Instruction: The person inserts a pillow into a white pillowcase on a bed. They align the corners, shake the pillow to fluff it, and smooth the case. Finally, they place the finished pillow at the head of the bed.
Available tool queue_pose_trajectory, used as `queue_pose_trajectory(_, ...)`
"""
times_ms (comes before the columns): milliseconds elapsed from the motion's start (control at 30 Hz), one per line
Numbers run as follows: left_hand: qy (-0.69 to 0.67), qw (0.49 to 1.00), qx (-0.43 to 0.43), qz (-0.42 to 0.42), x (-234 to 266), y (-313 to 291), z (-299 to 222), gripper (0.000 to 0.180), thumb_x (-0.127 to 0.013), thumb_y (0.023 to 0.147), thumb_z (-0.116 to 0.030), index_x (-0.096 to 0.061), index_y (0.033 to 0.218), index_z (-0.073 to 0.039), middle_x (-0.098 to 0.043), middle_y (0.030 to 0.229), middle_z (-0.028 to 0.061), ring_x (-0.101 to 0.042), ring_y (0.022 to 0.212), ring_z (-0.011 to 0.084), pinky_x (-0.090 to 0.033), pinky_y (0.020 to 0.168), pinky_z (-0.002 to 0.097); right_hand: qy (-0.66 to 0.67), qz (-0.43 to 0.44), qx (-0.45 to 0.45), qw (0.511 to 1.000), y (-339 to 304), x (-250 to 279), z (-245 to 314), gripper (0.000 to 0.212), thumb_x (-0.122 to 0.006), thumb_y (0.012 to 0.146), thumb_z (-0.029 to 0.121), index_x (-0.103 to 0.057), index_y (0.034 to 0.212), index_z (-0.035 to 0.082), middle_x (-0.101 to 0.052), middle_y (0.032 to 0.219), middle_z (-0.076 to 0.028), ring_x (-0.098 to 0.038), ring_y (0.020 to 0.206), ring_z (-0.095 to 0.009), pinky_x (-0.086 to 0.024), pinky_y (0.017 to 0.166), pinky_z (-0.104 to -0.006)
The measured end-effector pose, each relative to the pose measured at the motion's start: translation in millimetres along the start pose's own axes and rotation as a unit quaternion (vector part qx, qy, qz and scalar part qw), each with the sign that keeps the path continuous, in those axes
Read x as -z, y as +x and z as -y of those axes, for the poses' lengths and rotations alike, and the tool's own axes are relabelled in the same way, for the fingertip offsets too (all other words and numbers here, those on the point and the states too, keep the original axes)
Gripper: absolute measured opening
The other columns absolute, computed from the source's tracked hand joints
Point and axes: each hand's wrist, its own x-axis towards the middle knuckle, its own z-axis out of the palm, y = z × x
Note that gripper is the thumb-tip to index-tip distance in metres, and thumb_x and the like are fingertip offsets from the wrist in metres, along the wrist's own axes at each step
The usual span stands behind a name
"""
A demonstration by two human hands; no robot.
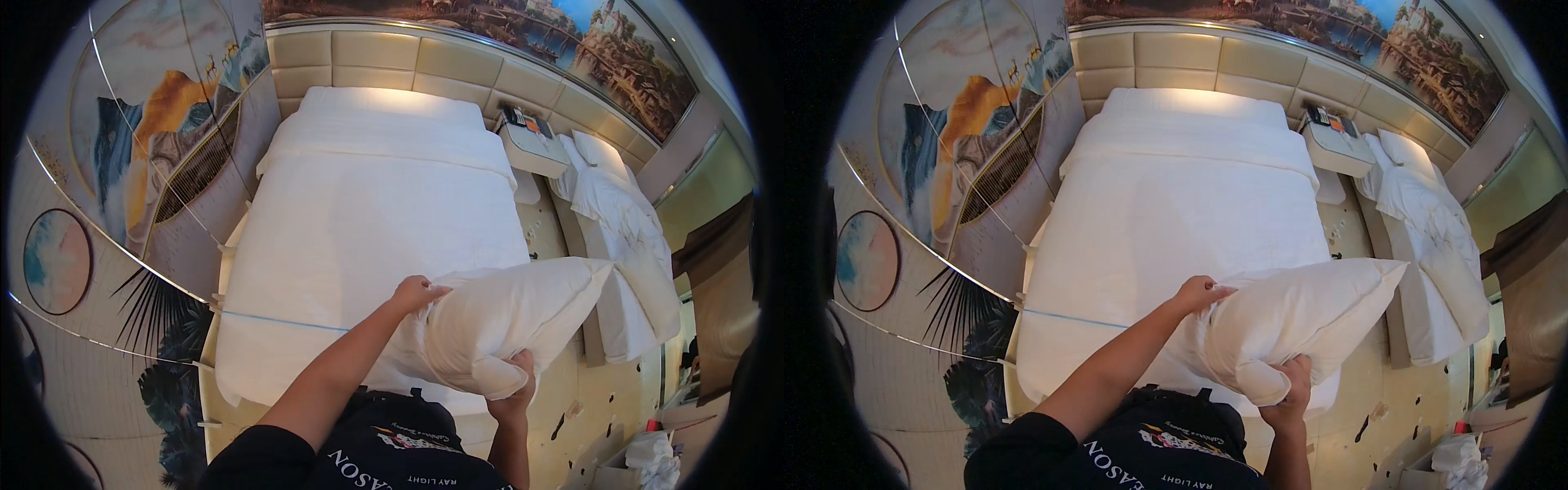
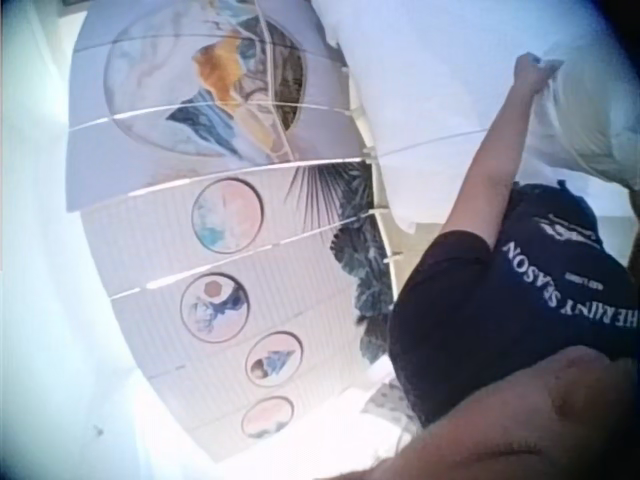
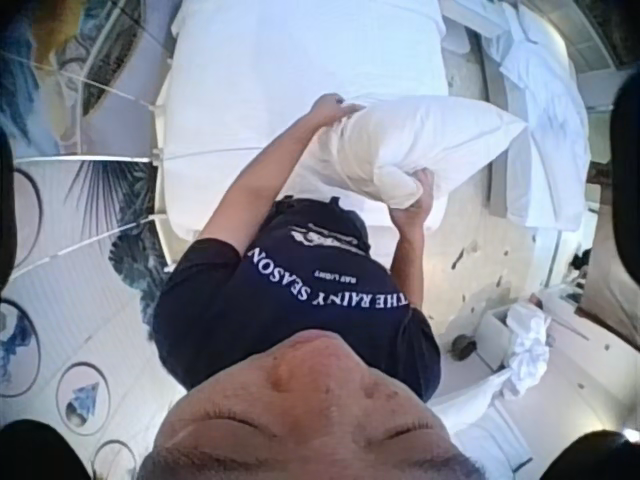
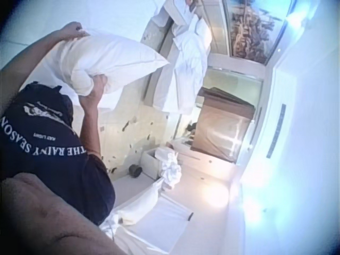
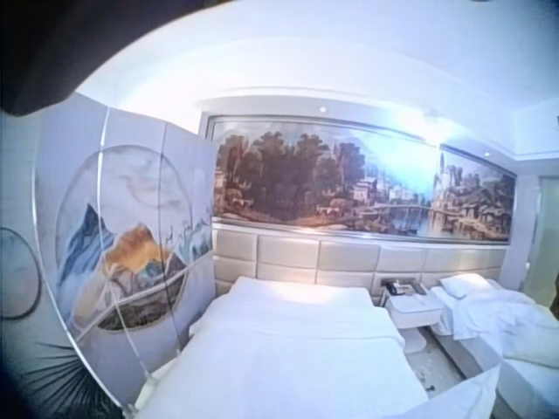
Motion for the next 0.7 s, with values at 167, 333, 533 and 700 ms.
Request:
queue_pose_trajectory(167,-0.042,0.994,0.035,-0.092,-6,20,37,0.053,-0.076,0.074,-0.052,-0.065,0.088,-0.002,-0.066,0.077,0.0111,-0.062,0.067,0.0225,-0.050,0.062,0.0367,0.015,-0.002,0.002,1.000,5,-3,4,0.024,-0.073,0.063,0.002,-0.066,0.085,0.003,-0.059,0.083,-0.009,-0.054,0.081,-0.030,-0.042,0.073,-0.0386)
queue_pose_trajectory(333,-0.155,0.975,0.116,0.106,8,11,12,0.038,-0.073,0.082,-0.044,-0.060,0.084,-0.008,-0.057,0.072,0.0010,-0.051,0.061,0.0130,-0.041,0.051,0.0322,0.005,0.000,-0.021,1.000,0,1,0,0.023,-0.073,0.063,0.002,-0.066,0.084,0.004,-0.060,0.084,-0.009,-0.055,0.084,-0.031,-0.043,0.075,-0.0390)
queue_pose_trajectory(533,-0.321,0.947,0.021,0.021,31,8,-3,0.025,-0.067,0.090,-0.029,-0.055,0.078,-0.011,-0.052,0.070,-0.0024,-0.044,0.059,0.0096,-0.037,0.050,0.0294,0.005,0.013,-0.003,1.000,2,2,-1,0.024,-0.075,0.062,0.003,-0.066,0.084,0.004,-0.060,0.083,-0.008,-0.055,0.084,-0.031,-0.044,0.074,-0.0397)
queue_pose_trajectory(700,-0.209,0.977,0.002,-0.029,62,1,-25,0.025,-0.063,0.091,-0.025,-0.052,0.078,-0.007,-0.052,0.069,0.0007,-0.047,0.061,0.0110,-0.040,0.054,0.0302,-0.008,0.029,0.025,0.999,11,-6,-2,0.026,-0.077,0.061,0.005,-0.067,0.085,0.006,-0.059,0.082,-0.007,-0.054,0.084,-0.031,-0.044,0.073,-0.0391)
